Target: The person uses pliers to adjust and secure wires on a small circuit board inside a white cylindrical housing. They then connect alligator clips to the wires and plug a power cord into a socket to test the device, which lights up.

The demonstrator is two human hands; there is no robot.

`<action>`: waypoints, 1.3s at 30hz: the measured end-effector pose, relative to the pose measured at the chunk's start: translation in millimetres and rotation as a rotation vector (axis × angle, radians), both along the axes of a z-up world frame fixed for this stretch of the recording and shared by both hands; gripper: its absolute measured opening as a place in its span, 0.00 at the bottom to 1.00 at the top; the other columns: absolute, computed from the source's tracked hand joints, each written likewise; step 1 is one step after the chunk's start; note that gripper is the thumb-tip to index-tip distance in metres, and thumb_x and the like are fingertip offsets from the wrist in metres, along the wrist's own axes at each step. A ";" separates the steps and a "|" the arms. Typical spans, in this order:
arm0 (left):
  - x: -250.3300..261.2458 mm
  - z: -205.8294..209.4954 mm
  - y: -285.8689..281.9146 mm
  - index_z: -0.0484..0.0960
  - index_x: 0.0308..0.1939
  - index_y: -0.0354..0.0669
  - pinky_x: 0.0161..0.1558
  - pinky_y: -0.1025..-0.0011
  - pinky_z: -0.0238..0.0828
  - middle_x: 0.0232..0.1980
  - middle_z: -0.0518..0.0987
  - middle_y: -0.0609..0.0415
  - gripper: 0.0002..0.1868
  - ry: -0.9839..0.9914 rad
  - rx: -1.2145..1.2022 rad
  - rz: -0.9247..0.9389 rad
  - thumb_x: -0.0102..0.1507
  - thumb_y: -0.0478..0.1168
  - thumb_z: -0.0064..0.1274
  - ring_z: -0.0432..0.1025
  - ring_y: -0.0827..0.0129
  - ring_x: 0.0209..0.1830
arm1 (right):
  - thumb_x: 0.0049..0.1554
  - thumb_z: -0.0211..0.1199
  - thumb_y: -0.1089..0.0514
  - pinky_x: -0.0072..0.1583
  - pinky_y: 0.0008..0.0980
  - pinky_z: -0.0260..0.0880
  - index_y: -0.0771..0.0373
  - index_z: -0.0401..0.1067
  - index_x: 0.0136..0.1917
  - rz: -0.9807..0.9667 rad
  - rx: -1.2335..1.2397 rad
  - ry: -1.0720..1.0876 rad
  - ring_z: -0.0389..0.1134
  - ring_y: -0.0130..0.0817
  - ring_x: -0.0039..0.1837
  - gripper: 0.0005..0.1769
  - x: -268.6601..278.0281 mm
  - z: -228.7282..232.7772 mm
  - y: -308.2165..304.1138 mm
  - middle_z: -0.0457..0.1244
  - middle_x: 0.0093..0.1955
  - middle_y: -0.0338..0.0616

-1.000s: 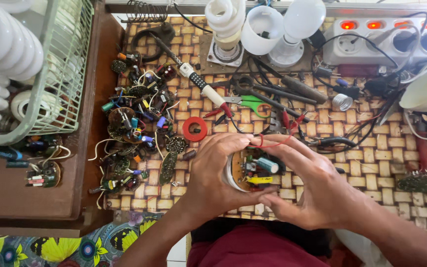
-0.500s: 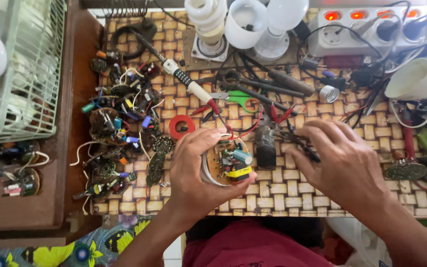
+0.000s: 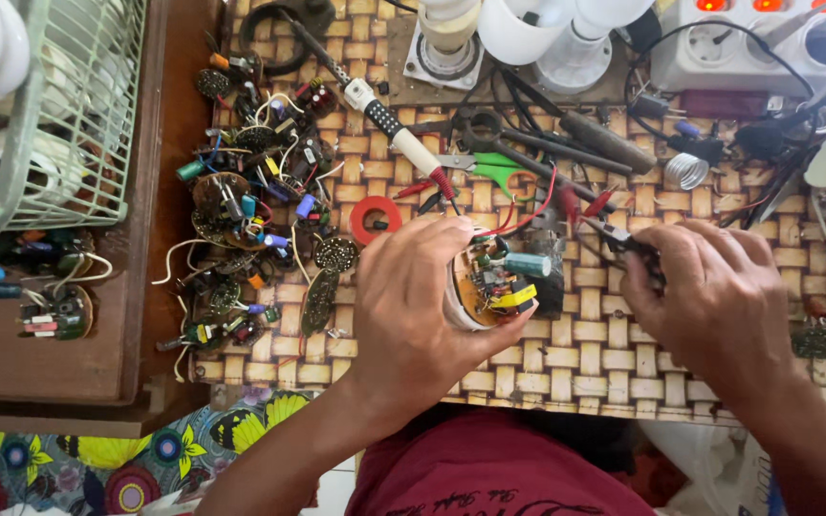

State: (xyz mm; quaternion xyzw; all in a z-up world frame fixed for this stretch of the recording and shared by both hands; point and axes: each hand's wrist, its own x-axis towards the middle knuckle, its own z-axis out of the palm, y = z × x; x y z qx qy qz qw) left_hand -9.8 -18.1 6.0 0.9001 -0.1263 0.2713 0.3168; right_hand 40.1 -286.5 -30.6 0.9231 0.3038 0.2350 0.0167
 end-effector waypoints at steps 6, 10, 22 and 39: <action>-1.4 -4.7 -0.7 0.72 0.52 0.35 0.61 0.55 0.67 0.54 0.79 0.47 0.35 -0.025 -0.002 -0.002 0.56 0.58 0.67 0.74 0.52 0.58 | 0.68 0.50 0.70 0.51 0.31 0.71 0.74 0.56 0.62 -0.220 0.853 0.704 0.72 0.37 0.50 0.10 -12.7 48.4 10.6 0.66 0.47 0.51; -5.0 -4.0 -3.2 0.74 0.51 0.35 0.60 0.55 0.65 0.55 0.79 0.46 0.33 -0.007 -0.005 -0.007 0.57 0.57 0.66 0.73 0.52 0.58 | 0.58 0.48 0.77 0.45 0.34 0.76 0.74 0.47 0.63 -0.023 0.890 0.810 0.69 0.41 0.42 0.21 -23.4 52.7 9.7 0.61 0.47 0.59; -23.2 -0.8 7.5 0.72 0.53 0.37 0.61 0.56 0.66 0.55 0.79 0.46 0.36 -0.001 -0.070 0.088 0.54 0.59 0.67 0.75 0.53 0.58 | 0.58 0.66 0.70 0.56 0.29 0.73 0.69 0.62 0.55 -0.040 0.838 0.540 0.72 0.40 0.57 0.16 -44.8 9.8 32.5 0.66 0.55 0.57; -25.8 3.0 8.2 0.71 0.52 0.38 0.61 0.65 0.70 0.52 0.79 0.51 0.38 0.181 -0.328 0.049 0.47 0.52 0.73 0.76 0.60 0.54 | 0.59 0.65 0.65 0.50 0.38 0.67 0.70 0.63 0.34 0.119 0.678 0.413 0.70 0.44 0.48 0.15 -33.1 -6.6 33.2 0.68 0.46 0.56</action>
